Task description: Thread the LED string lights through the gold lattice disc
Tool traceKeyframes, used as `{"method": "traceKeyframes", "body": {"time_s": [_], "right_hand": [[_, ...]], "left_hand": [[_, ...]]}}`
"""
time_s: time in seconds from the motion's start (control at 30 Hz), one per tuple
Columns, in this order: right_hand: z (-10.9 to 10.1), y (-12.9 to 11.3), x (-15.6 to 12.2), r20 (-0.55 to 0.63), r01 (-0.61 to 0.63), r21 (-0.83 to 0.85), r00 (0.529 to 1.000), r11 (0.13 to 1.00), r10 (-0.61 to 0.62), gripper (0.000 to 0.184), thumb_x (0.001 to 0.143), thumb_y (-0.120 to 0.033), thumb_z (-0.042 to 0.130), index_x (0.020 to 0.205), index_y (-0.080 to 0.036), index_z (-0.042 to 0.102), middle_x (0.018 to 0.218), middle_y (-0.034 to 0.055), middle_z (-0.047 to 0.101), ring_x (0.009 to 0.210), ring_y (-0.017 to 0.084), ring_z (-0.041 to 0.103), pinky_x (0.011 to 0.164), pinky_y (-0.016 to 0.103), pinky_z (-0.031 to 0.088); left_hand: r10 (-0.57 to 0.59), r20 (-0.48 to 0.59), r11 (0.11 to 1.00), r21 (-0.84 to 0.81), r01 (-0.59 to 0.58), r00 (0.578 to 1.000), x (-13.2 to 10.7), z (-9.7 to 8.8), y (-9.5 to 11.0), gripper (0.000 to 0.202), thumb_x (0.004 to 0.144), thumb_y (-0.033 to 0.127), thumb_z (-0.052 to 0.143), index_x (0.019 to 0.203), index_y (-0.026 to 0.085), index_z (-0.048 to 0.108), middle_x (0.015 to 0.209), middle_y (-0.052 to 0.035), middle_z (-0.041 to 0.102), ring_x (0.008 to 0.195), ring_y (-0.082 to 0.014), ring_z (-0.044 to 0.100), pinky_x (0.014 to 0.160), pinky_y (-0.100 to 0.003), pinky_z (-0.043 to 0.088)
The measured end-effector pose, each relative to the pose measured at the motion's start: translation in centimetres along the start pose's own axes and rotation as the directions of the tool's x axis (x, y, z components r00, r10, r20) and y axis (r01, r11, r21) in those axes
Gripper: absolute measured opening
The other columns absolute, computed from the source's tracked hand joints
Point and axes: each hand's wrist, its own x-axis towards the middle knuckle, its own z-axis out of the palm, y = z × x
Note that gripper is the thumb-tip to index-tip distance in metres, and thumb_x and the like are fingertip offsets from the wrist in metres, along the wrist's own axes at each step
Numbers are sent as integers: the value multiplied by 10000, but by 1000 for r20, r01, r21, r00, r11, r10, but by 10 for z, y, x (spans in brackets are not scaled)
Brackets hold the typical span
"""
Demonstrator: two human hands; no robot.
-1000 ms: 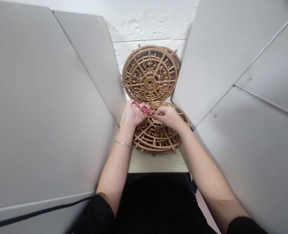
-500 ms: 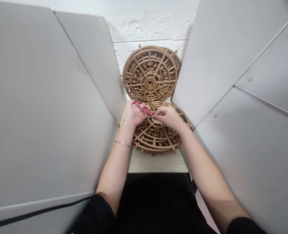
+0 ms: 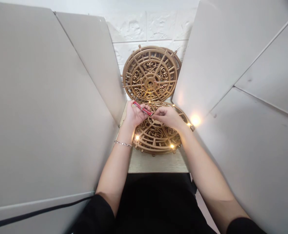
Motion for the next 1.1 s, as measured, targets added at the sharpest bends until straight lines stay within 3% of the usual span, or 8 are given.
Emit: {"method": "traceKeyframes", "body": {"time_s": [0.23,0.5,0.8,1.1], "right_hand": [[1,4,2,1,10,84,1000,996,-11,228,656,-364,609,672,-138,589,511,-50,404,479,53,307,457,221,228],[1,3,2,-82,2,-24,997,1000,-4,162,658,-263,560,570,-158,476,514,-54,405,485,52,325,477,218,261],[1,2,0,-6,46,18,999,999,-45,156,674,-285,572,604,-164,501,540,-38,439,499,66,353,476,224,272],[1,3,2,-19,57,10,998,998,-57,150,666,-275,565,608,-157,494,530,-47,435,490,58,349,473,215,276]], "left_hand": [[-4,-10,999,-35,4,1000,1,-1,1,432,816,450,181,540,187,382,580,-60,505,571,-155,545,571,-291,480],[8,5,998,-54,-7,1000,2,-3,0,427,819,438,183,532,186,375,566,-60,505,568,-155,553,584,-295,491],[3,1,1000,-14,-3,1000,1,1,-2,459,821,435,151,520,182,386,563,-74,517,549,-153,546,541,-274,476],[-1,6,1000,-26,1,1000,2,-1,-1,464,819,443,163,515,176,390,565,-70,517,553,-150,555,538,-261,469]]}}
